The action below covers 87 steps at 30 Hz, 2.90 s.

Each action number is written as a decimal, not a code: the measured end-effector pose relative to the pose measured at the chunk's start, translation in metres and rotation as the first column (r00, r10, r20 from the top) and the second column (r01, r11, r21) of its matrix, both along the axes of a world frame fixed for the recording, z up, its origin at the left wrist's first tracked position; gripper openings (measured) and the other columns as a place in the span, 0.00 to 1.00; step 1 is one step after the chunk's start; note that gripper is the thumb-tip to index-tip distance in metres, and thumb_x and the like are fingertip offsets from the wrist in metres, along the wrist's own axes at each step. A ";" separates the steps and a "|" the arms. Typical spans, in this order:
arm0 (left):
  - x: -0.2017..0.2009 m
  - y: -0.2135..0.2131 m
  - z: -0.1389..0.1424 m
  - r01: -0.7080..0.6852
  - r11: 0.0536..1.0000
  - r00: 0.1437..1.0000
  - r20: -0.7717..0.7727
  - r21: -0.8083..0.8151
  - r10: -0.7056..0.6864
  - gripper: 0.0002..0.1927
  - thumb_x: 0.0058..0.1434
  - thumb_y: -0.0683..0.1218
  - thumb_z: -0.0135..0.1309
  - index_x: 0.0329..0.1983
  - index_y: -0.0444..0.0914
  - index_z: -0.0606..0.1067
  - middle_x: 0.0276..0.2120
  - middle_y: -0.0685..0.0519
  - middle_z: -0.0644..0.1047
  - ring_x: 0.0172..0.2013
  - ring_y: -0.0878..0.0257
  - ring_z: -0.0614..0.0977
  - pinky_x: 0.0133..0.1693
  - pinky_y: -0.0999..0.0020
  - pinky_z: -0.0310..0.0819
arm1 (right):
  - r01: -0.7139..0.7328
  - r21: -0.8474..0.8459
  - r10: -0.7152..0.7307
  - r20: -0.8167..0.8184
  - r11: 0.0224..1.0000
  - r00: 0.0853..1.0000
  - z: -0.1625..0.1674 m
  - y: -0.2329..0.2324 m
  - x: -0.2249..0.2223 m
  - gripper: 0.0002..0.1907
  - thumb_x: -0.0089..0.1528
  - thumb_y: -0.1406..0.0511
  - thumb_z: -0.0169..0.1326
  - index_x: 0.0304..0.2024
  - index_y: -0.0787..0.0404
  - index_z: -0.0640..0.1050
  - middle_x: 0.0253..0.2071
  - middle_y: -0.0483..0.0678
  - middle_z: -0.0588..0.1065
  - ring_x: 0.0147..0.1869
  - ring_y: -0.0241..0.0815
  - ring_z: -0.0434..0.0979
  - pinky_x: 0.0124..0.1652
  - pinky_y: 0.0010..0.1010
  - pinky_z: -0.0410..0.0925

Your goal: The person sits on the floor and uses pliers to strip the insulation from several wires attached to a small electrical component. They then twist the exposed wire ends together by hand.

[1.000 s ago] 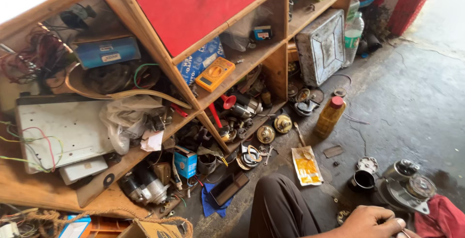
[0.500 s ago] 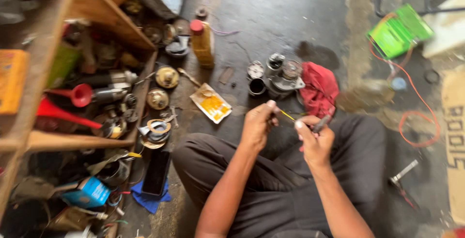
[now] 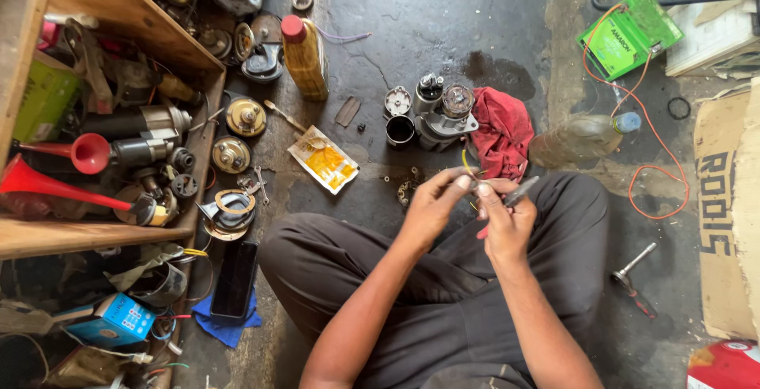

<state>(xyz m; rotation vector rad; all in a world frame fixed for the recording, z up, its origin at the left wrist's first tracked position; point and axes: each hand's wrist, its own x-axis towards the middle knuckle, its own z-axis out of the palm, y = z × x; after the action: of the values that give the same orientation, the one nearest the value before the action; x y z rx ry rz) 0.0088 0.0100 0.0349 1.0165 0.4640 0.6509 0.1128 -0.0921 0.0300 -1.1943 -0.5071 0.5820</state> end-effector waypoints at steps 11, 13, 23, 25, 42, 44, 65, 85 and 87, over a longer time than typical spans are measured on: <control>-0.007 0.010 0.014 -0.125 0.992 0.961 -0.247 0.010 0.123 0.13 0.70 0.47 0.54 0.46 0.31 0.81 0.29 0.54 0.77 0.30 0.68 0.76 0.32 0.71 0.71 | -0.395 -0.089 0.173 -0.798 0.914 0.578 0.024 -0.006 0.000 0.30 0.52 0.76 0.50 0.57 0.54 0.64 0.44 0.52 0.74 0.38 0.44 0.79 0.35 0.41 0.73; -0.007 0.010 0.019 -0.123 0.979 0.935 -0.312 0.161 0.169 0.12 0.70 0.46 0.53 0.46 0.32 0.81 0.30 0.54 0.79 0.30 0.68 0.75 0.33 0.70 0.70 | -0.470 -0.215 0.118 -0.804 0.856 0.583 0.035 -0.015 -0.003 0.41 0.48 0.75 0.49 0.64 0.46 0.64 0.42 0.51 0.75 0.36 0.45 0.82 0.33 0.44 0.75; -0.010 0.003 0.045 -0.103 0.843 0.941 -0.224 0.528 0.255 0.11 0.73 0.43 0.46 0.52 0.33 0.76 0.38 0.46 0.79 0.37 0.59 0.80 0.42 0.65 0.74 | -0.220 -0.395 0.253 0.030 0.892 0.967 -0.011 -0.064 0.012 0.19 0.55 0.76 0.47 0.48 0.72 0.60 0.43 0.57 0.72 0.40 0.51 0.77 0.40 0.41 0.73; -0.010 0.001 0.050 -0.076 0.863 0.934 -0.267 0.500 0.236 0.12 0.73 0.43 0.46 0.54 0.34 0.75 0.33 0.46 0.77 0.33 0.59 0.78 0.39 0.65 0.73 | -0.433 -0.088 0.357 -0.433 0.897 0.828 -0.010 -0.068 0.024 0.15 0.47 0.78 0.45 0.38 0.73 0.63 0.48 0.58 0.72 0.49 0.56 0.80 0.46 0.47 0.75; -0.011 -0.005 0.043 0.080 0.657 0.921 -0.308 0.750 0.239 0.12 0.67 0.47 0.53 0.36 0.33 0.70 0.30 0.40 0.74 0.34 0.40 0.77 0.35 0.51 0.69 | -0.327 -0.441 0.343 -0.046 0.836 0.938 -0.003 -0.060 0.024 0.20 0.46 0.79 0.47 0.42 0.72 0.74 0.45 0.47 0.68 0.43 0.40 0.70 0.38 0.28 0.67; -0.011 -0.002 0.036 0.096 0.764 0.926 -0.338 0.638 0.166 0.14 0.69 0.49 0.53 0.33 0.33 0.74 0.28 0.45 0.75 0.29 0.50 0.77 0.32 0.57 0.69 | -0.358 -0.343 0.330 -0.137 0.869 0.934 -0.005 -0.059 0.025 0.14 0.47 0.79 0.47 0.36 0.72 0.73 0.42 0.48 0.67 0.38 0.41 0.69 0.36 0.28 0.65; -0.004 -0.020 0.049 -0.346 0.784 0.904 -0.039 0.516 0.425 0.13 0.73 0.44 0.52 0.57 0.34 0.79 0.36 0.53 0.77 0.35 0.64 0.75 0.40 0.68 0.69 | -0.080 -0.226 0.093 0.045 0.971 0.995 0.020 -0.020 -0.057 0.21 0.49 0.80 0.41 0.45 0.68 0.70 0.38 0.43 0.68 0.37 0.33 0.70 0.37 0.21 0.65; -0.013 -0.022 0.050 -0.356 0.883 0.910 -0.101 0.306 0.402 0.11 0.69 0.47 0.57 0.48 0.37 0.83 0.26 0.61 0.72 0.29 0.71 0.71 0.34 0.72 0.63 | -0.120 -0.199 0.111 -0.057 0.973 0.992 0.018 -0.014 -0.070 0.20 0.54 0.79 0.41 0.48 0.63 0.71 0.38 0.42 0.67 0.39 0.31 0.67 0.38 0.21 0.64; -0.016 -0.018 0.058 -0.411 0.638 0.870 0.070 0.651 0.488 0.08 0.70 0.44 0.59 0.50 0.40 0.83 0.29 0.58 0.77 0.32 0.66 0.74 0.42 0.68 0.66 | -0.072 -0.160 0.094 0.136 0.984 0.986 0.021 -0.011 -0.072 0.15 0.59 0.79 0.44 0.48 0.65 0.70 0.42 0.42 0.65 0.44 0.31 0.65 0.46 0.20 0.62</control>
<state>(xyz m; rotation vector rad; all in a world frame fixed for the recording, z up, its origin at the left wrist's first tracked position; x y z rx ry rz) -0.0070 -0.0082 0.0926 1.6331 0.6207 1.2754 0.0412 -0.1029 0.0507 -1.3740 -0.6454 0.6189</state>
